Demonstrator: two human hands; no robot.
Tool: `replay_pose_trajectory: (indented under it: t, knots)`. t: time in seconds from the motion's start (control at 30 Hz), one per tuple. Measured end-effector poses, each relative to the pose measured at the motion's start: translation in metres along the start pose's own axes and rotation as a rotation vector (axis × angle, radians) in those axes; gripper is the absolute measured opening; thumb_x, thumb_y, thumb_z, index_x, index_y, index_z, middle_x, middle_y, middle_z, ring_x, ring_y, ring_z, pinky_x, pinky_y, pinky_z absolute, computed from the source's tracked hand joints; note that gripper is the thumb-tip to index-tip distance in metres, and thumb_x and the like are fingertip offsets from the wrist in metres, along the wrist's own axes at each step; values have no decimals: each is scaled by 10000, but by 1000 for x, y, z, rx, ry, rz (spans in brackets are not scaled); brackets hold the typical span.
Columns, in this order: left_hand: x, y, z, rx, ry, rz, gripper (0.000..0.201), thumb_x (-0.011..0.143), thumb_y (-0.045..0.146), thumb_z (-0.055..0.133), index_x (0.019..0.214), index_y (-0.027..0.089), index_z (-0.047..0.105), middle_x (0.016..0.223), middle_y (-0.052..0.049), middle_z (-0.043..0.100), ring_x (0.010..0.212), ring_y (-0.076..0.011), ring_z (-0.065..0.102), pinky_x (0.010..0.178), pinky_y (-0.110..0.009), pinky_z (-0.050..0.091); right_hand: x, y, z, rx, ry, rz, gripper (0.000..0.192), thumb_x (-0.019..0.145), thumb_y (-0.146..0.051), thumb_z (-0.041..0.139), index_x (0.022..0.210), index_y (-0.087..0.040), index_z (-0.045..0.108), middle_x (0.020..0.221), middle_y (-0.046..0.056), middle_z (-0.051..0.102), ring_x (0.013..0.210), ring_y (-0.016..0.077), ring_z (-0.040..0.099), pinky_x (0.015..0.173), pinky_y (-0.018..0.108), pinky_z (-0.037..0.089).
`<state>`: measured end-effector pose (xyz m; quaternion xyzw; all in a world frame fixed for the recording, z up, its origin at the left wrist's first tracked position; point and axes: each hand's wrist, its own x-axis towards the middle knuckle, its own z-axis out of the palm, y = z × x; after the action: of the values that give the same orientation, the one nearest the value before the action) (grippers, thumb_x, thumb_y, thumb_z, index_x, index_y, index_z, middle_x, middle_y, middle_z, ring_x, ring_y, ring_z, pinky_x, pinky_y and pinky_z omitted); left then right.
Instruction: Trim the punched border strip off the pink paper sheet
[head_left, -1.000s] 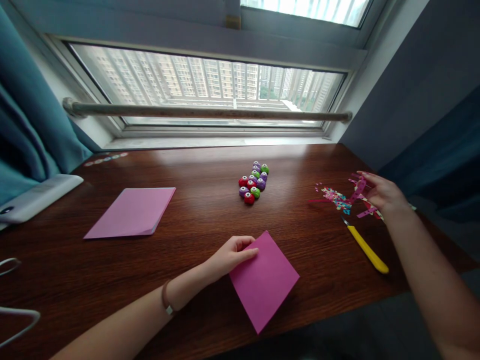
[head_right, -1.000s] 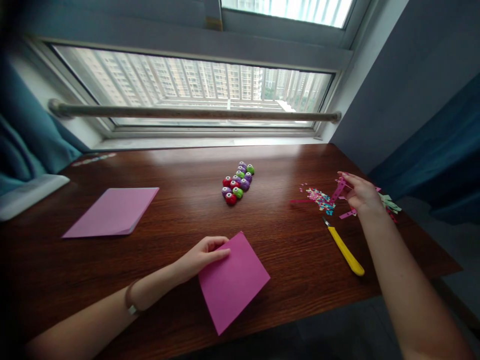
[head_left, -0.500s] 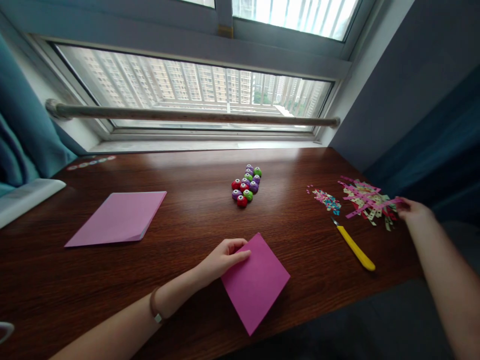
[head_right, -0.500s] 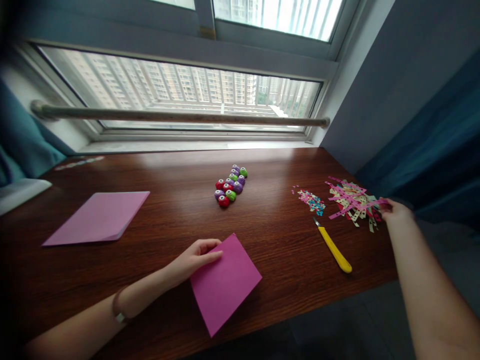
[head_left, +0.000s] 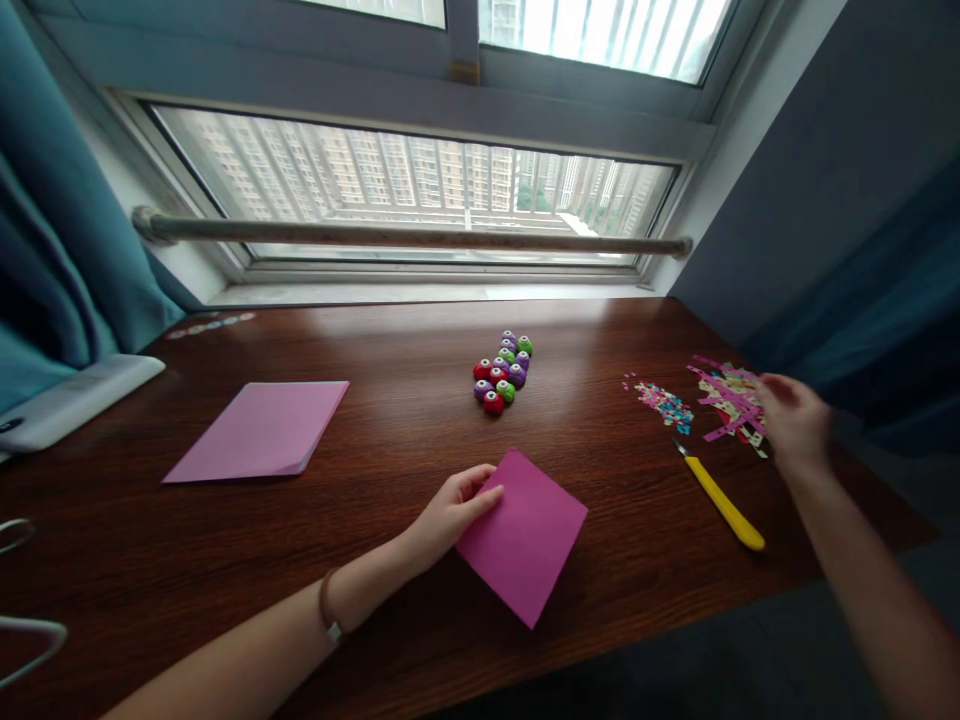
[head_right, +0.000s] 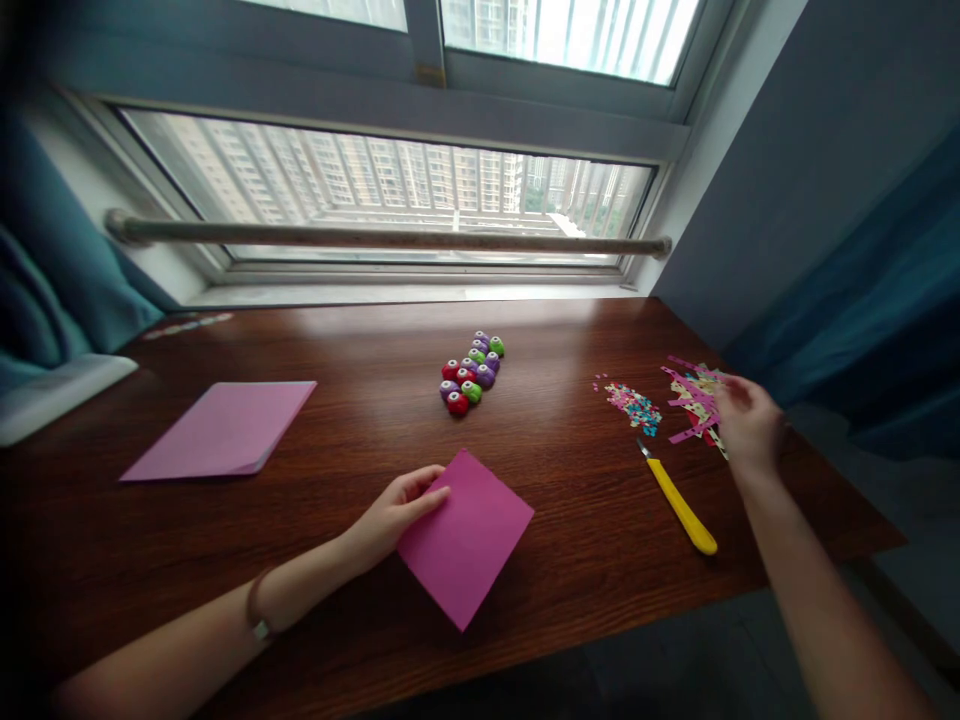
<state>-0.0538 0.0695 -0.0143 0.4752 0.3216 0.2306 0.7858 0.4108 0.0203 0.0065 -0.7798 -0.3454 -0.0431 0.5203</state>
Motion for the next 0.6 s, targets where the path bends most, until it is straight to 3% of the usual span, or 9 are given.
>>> replay_pose_trajectory:
  t: [0.07, 0.13, 0.2, 0.3, 0.47, 0.6]
  knots:
    - [1, -3, 0, -63, 55, 94, 326, 775, 328, 629, 1056, 182, 552, 937, -44, 641, 771, -139, 600, 693, -231, 476, -60, -46, 21, 458, -397, 190, 398, 747, -382, 628, 1055, -143, 547, 1060, 150, 584, 938, 220, 591, 852, 371, 463]
    - [2, -6, -2, -97, 95, 171, 384, 785, 305, 620, 1136, 201, 503, 1020, -65, 634, 834, -167, 613, 747, -272, 487, -119, -90, 42, 609, -783, 407, 515, 719, -460, 644, 1102, -150, 494, 1024, 138, 598, 881, 218, 611, 801, 369, 492]
    - [4, -8, -4, -99, 118, 213, 424, 788, 285, 619, 1176, 201, 472, 1075, -85, 621, 884, -190, 614, 776, -294, 489, -162, -121, 60, 643, -1033, 532, 622, 664, -461, 698, 1136, -148, 441, 1017, 128, 602, 864, 201, 612, 766, 320, 501]
    - [6, -10, -6, -86, 105, 221, 456, 772, 252, 638, 1188, 180, 464, 1107, -105, 609, 942, -207, 604, 817, -305, 482, -189, -139, 85, 605, -1121, 553, 591, 659, -440, 709, 1113, -154, 461, 982, 91, 610, 828, 154, 595, 656, 220, 482]
    - [8, -8, -6, -76, 78, 177, 464, 733, 241, 676, 1150, 161, 490, 1051, -94, 620, 944, -199, 594, 816, -304, 486, -188, -132, 110, 631, -1022, 484, 462, 615, -410, 742, 926, -124, 554, 839, 57, 625, 673, 117, 554, 532, 180, 400]
    - [7, -3, -7, -61, 237, 152, 240, 765, 335, 631, 889, 150, 542, 785, -5, 606, 715, -113, 577, 670, -235, 498, -191, -126, 109, 651, -1028, 468, 391, 610, -377, 752, 829, -101, 583, 784, 52, 622, 639, 98, 525, 552, 183, 390]
